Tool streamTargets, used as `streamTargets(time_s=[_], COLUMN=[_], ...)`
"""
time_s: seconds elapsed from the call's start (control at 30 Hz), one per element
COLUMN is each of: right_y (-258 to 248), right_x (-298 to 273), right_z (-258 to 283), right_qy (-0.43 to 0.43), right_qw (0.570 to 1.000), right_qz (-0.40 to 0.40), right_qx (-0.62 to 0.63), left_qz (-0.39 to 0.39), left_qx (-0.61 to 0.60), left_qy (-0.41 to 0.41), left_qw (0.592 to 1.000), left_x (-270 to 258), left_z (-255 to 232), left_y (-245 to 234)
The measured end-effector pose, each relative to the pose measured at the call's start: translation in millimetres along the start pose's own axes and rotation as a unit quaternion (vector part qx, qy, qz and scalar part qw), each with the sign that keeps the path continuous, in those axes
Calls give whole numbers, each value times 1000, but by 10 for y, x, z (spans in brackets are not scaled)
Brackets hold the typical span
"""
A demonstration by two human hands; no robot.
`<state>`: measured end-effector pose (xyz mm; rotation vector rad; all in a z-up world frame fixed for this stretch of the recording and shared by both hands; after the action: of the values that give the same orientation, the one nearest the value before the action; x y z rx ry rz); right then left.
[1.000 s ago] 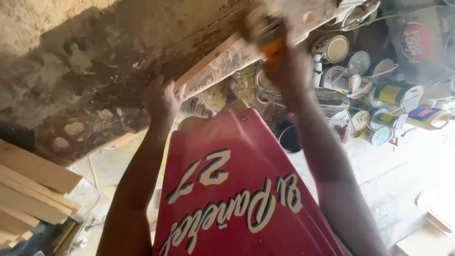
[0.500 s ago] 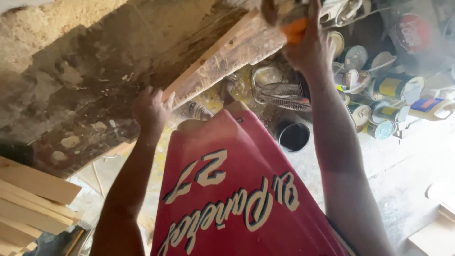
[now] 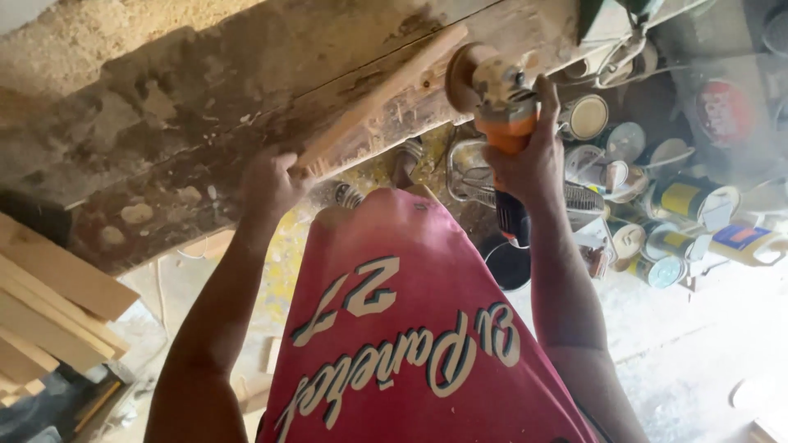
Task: Sanding a wooden plank using an angle grinder with a sanding disc in a workshop environment.
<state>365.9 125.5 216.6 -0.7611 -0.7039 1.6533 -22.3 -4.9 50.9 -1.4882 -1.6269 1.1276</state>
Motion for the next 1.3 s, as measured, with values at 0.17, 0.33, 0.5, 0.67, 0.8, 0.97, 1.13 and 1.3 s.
streamTargets(time_s=[0.17,0.33,0.5,0.67,0.8,0.97,1.13,1.3], right_y=[591,1380,1700,742,669,1839,1821,378], right_x=[-76,-170,-90,659,806,77,177,970], right_z=[533,737,141,-181,-179,-16,-209,-121], right_qy=[-107,-236,-282,-101,-54,-108,-246,-72], right_qw=[986,955,941,963,969,955,944,972], right_qz=[42,85,72,22,-2,151,107,44], right_qx=[-120,-159,-171,-251,-241,-231,-195,-217], left_qz=[-96,-107,-145,-153,-139,-151,-153,-115], left_qx=[53,119,121,122,115,115,112,87], left_qy=[-30,-18,1,14,-1,2,14,2], left_qw=[994,987,982,981,984,982,982,989], left_x=[8,33,-38,32,16,25,34,47], left_z=[52,136,180,67,54,-22,12,-98], left_y=[204,336,398,214,192,114,132,-11])
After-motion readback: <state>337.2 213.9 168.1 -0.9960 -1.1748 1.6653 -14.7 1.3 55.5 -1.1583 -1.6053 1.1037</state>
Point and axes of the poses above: each hand's wrist, its own x-axis towards the middle knuckle, its own y-axis out of the palm, z = x × y, the point moved 2 cm from there along x, towards the middle knuckle, and after that the axes turned 6 degrees about -y, right-handed, at the moved point
